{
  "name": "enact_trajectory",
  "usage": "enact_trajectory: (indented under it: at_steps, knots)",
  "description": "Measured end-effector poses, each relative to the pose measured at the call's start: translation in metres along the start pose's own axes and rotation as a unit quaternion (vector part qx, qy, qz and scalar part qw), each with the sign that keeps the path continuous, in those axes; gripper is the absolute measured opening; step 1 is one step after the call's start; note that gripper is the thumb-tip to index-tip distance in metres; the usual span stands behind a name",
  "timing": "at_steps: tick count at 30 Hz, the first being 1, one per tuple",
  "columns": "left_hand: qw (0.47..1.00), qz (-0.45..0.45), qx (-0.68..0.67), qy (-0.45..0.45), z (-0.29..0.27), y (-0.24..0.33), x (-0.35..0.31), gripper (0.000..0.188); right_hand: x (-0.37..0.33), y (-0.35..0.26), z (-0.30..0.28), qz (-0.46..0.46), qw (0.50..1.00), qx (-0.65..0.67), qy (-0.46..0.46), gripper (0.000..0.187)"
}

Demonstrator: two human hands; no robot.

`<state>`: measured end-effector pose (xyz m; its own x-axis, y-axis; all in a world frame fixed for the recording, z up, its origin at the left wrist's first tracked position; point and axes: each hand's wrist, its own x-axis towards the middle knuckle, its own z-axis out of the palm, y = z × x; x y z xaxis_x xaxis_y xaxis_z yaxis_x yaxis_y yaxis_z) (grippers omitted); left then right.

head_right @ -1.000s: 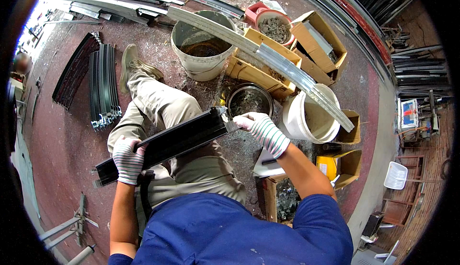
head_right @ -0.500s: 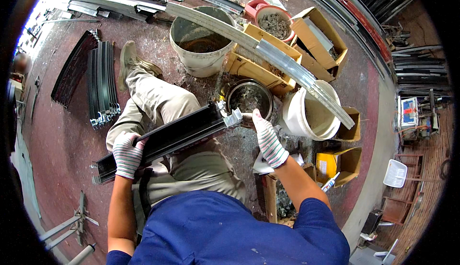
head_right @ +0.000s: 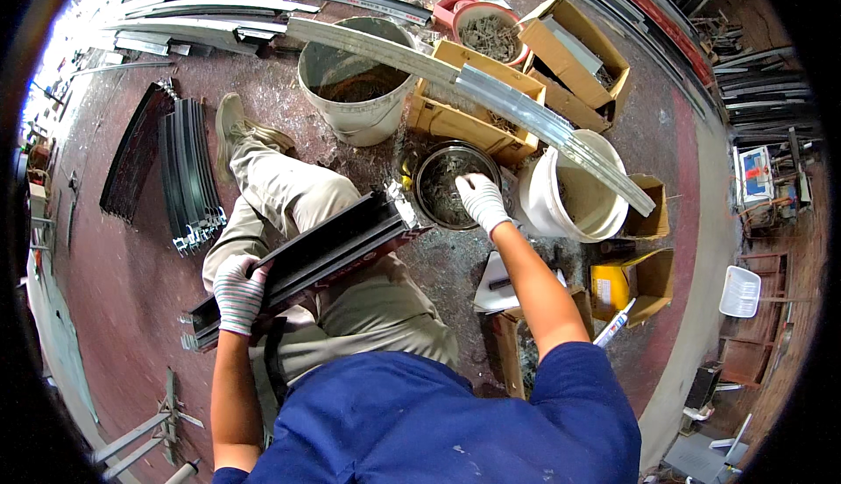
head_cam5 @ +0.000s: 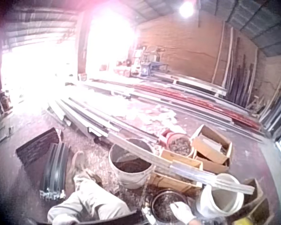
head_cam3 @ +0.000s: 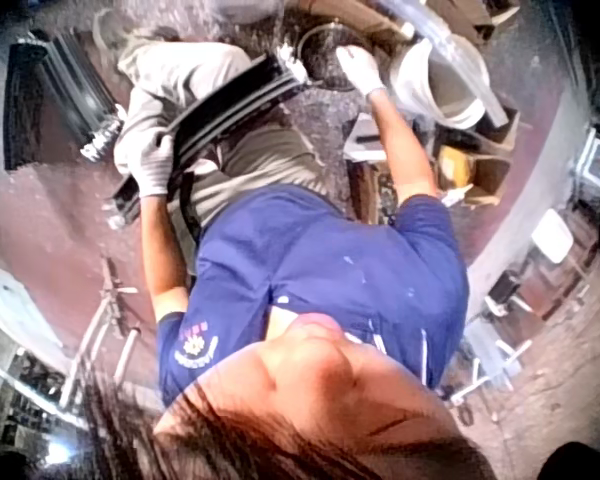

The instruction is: The person sits on the floor and repeatedly picks up small metal pieces from a bucket, inserts them into the ends of long black metal profiles, and stacks the finished pieces. The person handles the profiles and metal pieces by hand without visible tools.

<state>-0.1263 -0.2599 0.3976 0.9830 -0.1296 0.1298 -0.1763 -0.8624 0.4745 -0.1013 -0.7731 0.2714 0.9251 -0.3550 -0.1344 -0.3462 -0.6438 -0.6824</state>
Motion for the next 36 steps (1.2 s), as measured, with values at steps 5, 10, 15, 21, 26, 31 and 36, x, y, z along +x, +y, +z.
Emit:
enact_trajectory:
  at_steps: [5, 10, 15, 21, 26, 31, 36]
  knots:
    - [1.0, 0.017, 0.0, 0.001, 0.0, 0.009, 0.006, 0.022, 0.029, 0.079, 0.047, 0.067, 0.951, -0.269, -0.139, 0.041]
    - [0.999, 0.041, 0.011, 0.008, -0.009, 0.001, 0.0, 0.016, 0.02, 0.068, 0.093, 0.085, 0.939, -0.316, -0.106, 0.046]
    - [0.999, 0.032, 0.021, -0.036, -0.024, 0.003, 0.008, 0.02, 0.038, 0.107, 0.138, 0.095, 0.923, -0.323, -0.187, 0.032]
    - [0.997, 0.007, 0.028, -0.066, -0.019, 0.005, 0.008, 0.028, 0.046, 0.109, 0.103, 0.114, 0.93, -0.306, -0.169, 0.031]
    - [0.998, 0.022, 0.026, -0.046, -0.022, 0.005, 0.014, 0.028, 0.039, 0.142, 0.089, 0.099, 0.978, -0.184, 0.006, 0.03]
    - [0.997, 0.077, -0.006, -0.003, -0.013, 0.0, 0.022, 0.019, 0.026, 0.11, 0.067, 0.047, 0.988, 0.144, 0.022, 0.052]
    - [1.0, -0.005, 0.007, -0.021, -0.004, -0.002, 0.001, 0.019, -0.016, 0.024, 0.033, 0.053, 0.948, 0.314, 0.006, 0.025]
